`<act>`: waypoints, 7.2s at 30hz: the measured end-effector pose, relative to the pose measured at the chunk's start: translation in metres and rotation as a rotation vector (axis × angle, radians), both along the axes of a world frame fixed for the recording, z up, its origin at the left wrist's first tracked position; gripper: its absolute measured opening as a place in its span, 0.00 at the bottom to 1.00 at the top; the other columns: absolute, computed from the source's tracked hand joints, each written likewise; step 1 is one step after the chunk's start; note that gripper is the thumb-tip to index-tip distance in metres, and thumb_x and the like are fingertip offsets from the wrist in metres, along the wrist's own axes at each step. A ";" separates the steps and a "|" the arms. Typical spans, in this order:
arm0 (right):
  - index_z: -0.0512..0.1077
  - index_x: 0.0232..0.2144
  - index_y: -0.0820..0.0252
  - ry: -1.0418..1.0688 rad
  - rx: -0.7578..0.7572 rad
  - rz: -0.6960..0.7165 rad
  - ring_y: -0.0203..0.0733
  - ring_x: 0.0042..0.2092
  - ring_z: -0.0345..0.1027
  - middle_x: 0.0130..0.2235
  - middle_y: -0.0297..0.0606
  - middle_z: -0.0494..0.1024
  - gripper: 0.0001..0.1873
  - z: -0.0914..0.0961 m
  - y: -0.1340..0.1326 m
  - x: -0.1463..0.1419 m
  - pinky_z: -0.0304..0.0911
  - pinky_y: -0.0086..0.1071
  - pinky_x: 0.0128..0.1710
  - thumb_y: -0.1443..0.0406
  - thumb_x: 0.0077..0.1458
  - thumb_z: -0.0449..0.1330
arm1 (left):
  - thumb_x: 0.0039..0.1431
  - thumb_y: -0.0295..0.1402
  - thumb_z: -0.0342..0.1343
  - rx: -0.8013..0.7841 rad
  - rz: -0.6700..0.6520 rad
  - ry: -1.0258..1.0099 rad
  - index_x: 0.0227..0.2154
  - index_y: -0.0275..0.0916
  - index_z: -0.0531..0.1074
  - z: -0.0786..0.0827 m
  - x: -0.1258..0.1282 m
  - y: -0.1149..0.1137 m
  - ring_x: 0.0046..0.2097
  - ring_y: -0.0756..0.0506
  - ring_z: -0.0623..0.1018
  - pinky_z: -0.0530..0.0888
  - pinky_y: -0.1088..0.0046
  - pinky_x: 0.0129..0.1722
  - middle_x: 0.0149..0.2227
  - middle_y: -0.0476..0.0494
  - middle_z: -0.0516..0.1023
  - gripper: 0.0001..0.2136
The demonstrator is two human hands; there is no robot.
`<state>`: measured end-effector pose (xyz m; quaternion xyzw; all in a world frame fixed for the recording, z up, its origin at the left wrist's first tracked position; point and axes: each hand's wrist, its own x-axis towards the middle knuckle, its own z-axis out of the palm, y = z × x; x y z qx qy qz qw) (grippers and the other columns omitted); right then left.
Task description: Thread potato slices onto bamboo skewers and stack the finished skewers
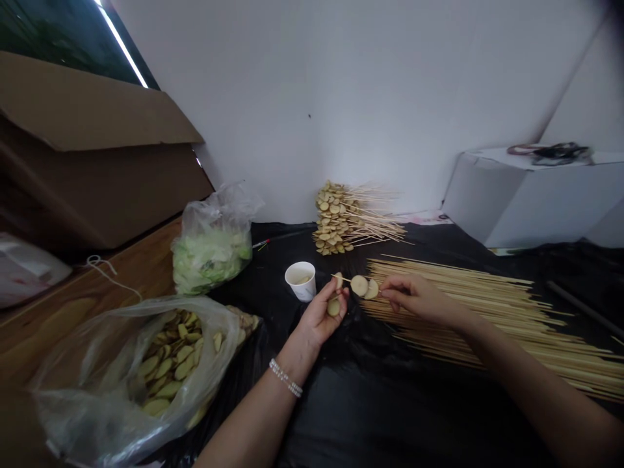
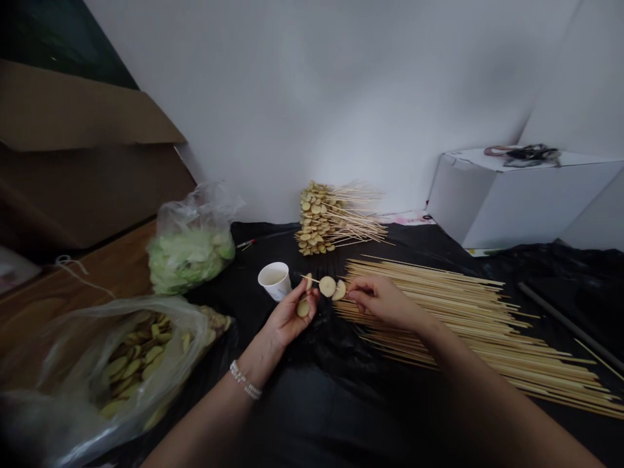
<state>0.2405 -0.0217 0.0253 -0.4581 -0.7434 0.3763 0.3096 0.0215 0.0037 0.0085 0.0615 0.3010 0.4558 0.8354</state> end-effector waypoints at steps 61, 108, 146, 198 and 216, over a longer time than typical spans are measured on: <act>0.72 0.23 0.60 -0.355 0.168 -0.065 0.36 0.26 0.61 0.23 0.35 0.73 0.16 0.006 -0.001 0.002 0.52 0.29 0.27 0.62 0.57 0.50 | 0.53 0.19 0.57 0.132 0.253 0.159 0.28 0.32 0.72 -0.009 -0.003 0.007 0.23 0.57 0.72 0.68 0.89 0.18 0.25 0.49 0.73 0.04; 0.65 0.20 0.59 -0.302 0.095 0.014 0.36 0.26 0.62 0.22 0.34 0.71 0.15 -0.006 -0.006 -0.014 0.53 0.29 0.28 0.66 0.57 0.48 | 0.46 0.21 0.64 0.209 0.233 0.341 0.24 0.31 0.73 -0.013 0.001 0.004 0.22 0.58 0.72 0.69 0.89 0.21 0.23 0.49 0.74 0.05; 0.67 0.22 0.59 -0.235 0.130 -0.092 0.36 0.27 0.63 0.23 0.33 0.71 0.13 -0.011 -0.007 -0.022 0.54 0.29 0.29 0.65 0.56 0.50 | 0.45 0.29 0.66 0.215 0.157 0.330 0.29 0.33 0.73 -0.017 0.006 0.002 0.23 0.57 0.72 0.67 0.87 0.19 0.27 0.48 0.75 0.08; 0.64 0.32 0.59 0.162 -0.146 -0.245 0.30 0.18 0.56 0.22 0.31 0.72 0.12 0.004 0.044 0.011 0.49 0.25 0.18 0.56 0.51 0.55 | 0.60 0.38 0.51 0.145 0.147 0.396 0.28 0.27 0.76 -0.005 0.004 -0.001 0.21 0.56 0.69 0.63 0.85 0.17 0.24 0.44 0.71 0.17; 0.77 0.30 0.62 -0.228 0.399 -0.619 0.39 0.33 0.68 0.32 0.39 0.79 0.10 0.073 0.285 -0.009 0.58 0.28 0.34 0.64 0.50 0.57 | 0.56 0.41 0.56 -0.010 0.150 0.381 0.28 0.29 0.76 -0.013 -0.001 0.003 0.22 0.55 0.69 0.62 0.82 0.19 0.25 0.43 0.73 0.16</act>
